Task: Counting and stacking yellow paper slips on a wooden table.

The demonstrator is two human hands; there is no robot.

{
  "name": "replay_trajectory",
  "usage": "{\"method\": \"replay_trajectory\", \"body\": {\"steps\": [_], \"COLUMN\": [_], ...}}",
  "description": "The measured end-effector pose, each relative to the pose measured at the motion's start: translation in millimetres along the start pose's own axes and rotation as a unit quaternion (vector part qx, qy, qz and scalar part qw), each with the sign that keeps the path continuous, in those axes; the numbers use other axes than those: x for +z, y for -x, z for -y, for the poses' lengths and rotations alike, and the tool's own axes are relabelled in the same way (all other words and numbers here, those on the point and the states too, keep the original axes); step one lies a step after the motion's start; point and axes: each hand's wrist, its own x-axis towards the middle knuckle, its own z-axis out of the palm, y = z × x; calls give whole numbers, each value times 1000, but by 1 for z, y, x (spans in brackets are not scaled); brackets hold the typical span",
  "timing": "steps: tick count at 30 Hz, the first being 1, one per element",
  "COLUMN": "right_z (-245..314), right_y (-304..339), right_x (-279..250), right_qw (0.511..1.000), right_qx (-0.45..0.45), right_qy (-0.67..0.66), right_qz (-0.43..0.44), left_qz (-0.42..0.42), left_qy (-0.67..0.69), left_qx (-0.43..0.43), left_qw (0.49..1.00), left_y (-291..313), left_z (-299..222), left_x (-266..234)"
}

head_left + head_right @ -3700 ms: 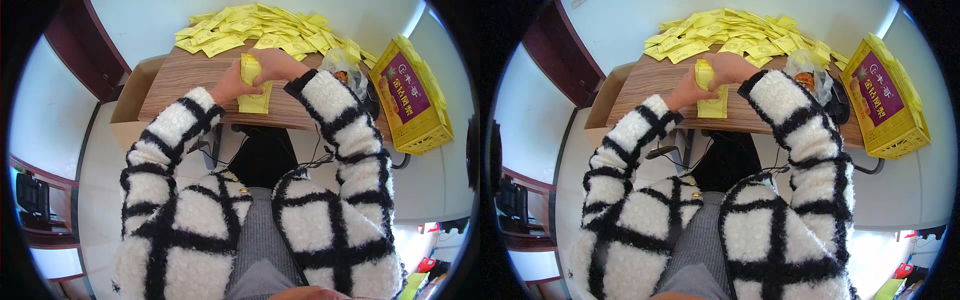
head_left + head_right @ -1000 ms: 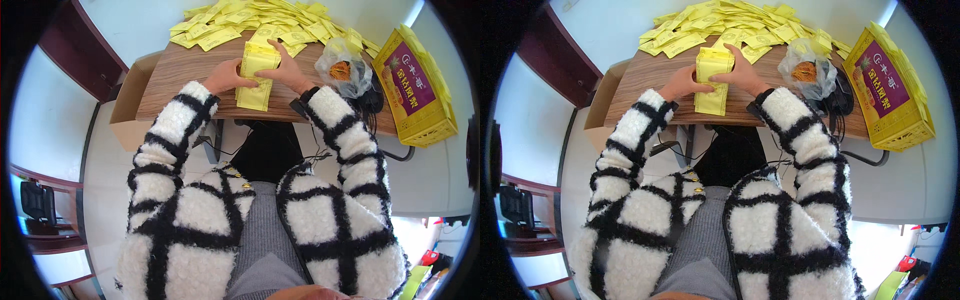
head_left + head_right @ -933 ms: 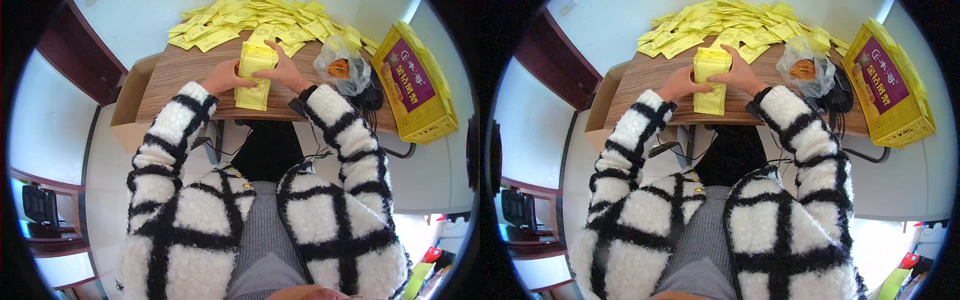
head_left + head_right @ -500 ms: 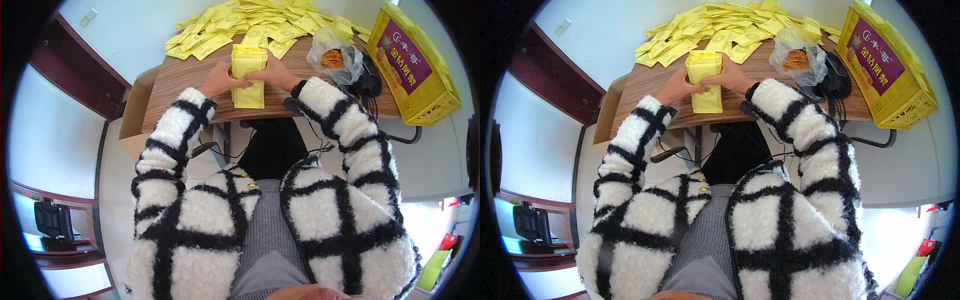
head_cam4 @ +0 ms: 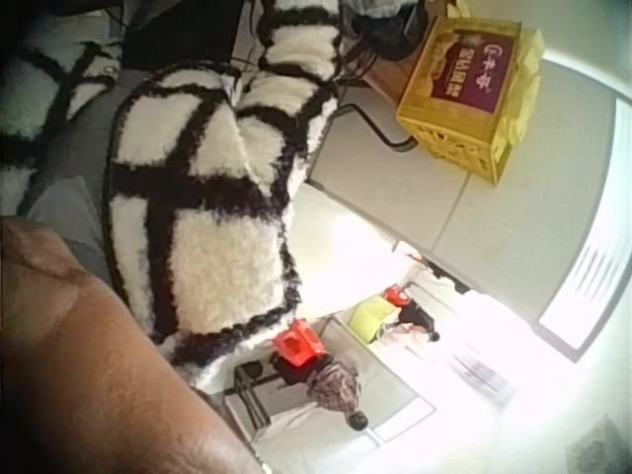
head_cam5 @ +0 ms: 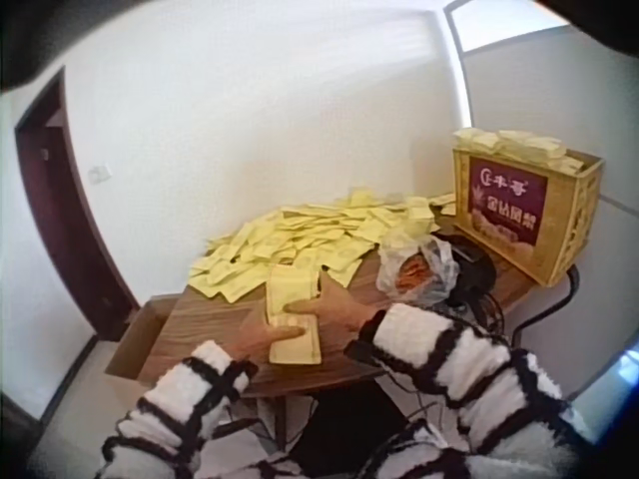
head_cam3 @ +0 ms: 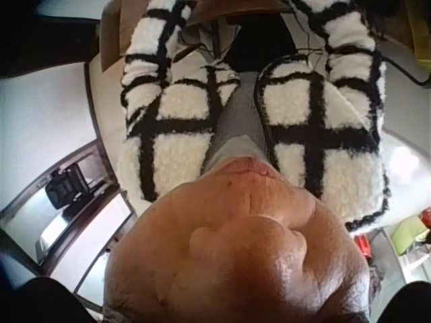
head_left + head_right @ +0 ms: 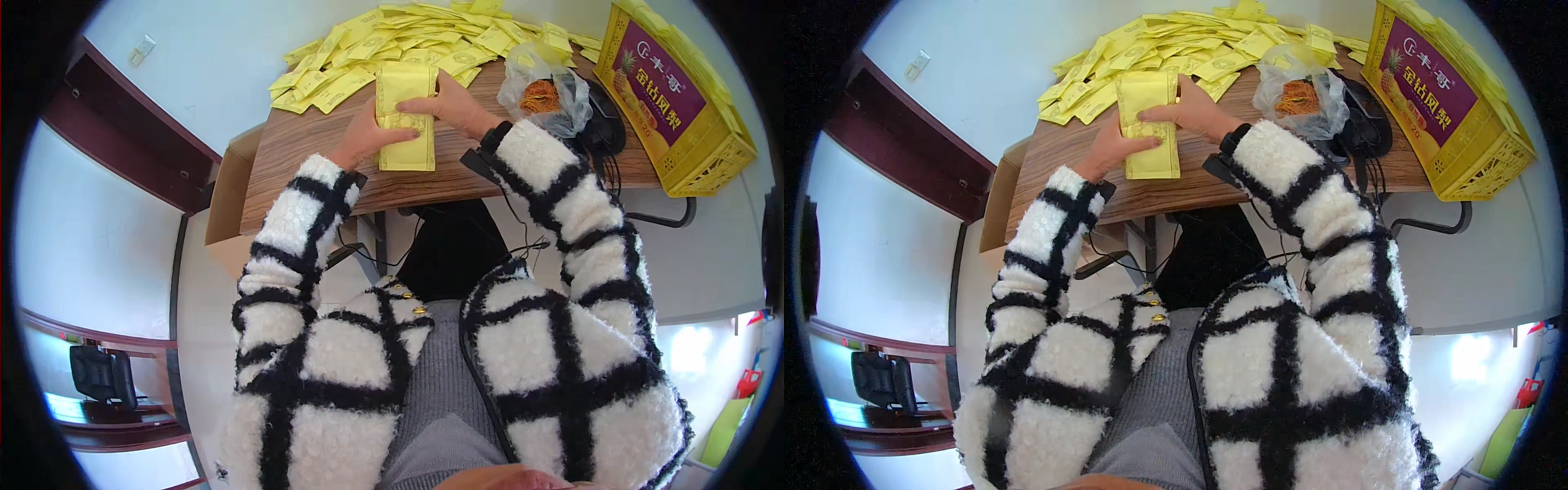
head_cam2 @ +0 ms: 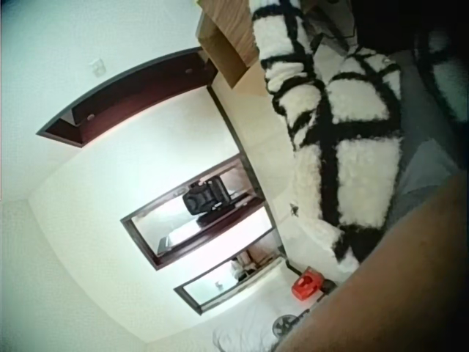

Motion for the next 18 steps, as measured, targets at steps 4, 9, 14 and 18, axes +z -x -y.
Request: {"method": "replay_trajectory", "body": {"steps": [4,9,14,18], "right_z": [26,49,47,39], "right_y": [-1,4,13,13], "right_x": [2,14,-6,-1], "right_qw": [996,983,984,986], "right_qx": [55,119,168,-41], "right_qy": [61,137,-7,134], "right_qz": [-22,-37,-61,-94], "left_qz": [-23,-28,-21,-76], "left_qy": [144,316,512,547], "left_qx": [-48,-116,-145,-156], "left_qw": [988,941,847,819], "left_y": [0,10,23,32], "left_z": [-1,-8,-7,13], "left_x": [2,8,5,-2]}}
